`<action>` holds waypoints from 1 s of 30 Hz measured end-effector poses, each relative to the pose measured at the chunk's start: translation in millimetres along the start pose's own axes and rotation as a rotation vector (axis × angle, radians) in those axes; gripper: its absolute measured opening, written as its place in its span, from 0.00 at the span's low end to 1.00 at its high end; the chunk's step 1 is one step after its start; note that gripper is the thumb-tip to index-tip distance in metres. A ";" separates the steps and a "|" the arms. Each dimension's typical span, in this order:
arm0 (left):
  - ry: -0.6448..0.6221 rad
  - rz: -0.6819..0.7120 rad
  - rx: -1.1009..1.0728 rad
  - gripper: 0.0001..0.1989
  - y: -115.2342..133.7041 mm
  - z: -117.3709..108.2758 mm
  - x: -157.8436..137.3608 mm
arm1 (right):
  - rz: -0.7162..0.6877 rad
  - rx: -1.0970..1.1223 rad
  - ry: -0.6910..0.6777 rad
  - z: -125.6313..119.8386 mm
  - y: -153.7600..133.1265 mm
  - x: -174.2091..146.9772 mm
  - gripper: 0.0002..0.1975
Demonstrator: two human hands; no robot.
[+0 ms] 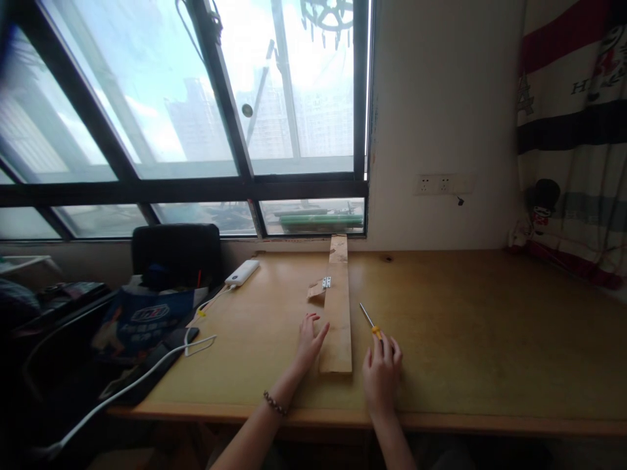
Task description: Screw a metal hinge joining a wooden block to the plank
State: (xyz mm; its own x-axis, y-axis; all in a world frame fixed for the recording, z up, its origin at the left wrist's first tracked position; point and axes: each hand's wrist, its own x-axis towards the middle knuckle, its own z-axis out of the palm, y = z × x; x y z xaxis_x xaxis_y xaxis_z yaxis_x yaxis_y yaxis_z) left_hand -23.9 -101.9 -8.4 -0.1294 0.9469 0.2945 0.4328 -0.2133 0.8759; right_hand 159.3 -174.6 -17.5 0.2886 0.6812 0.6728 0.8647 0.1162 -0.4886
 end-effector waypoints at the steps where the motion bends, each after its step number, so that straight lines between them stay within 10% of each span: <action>1: 0.001 0.005 -0.012 0.18 -0.1 0.0 0.9 | -0.001 -0.036 0.007 -2.9 4.6 -0.9 0.18; 18: -0.025 -0.047 -0.253 0.11 4.2 -6.8 0.7 | 0.194 -0.393 -0.001 -7.1 2.5 -3.0 0.20; 30: -0.070 -0.078 -0.348 0.16 12.5 -7.6 -0.9 | 0.209 -0.036 -0.190 -16.6 45.7 5.8 0.19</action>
State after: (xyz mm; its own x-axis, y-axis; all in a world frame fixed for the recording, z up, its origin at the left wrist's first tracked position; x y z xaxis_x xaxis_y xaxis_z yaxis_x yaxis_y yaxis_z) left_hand -25.2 -107.2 5.3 -0.0837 0.9751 0.2052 0.0924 -0.1974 0.9760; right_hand 207.4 -177.4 -26.7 0.3830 0.8116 0.4411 0.8095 -0.0650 -0.5834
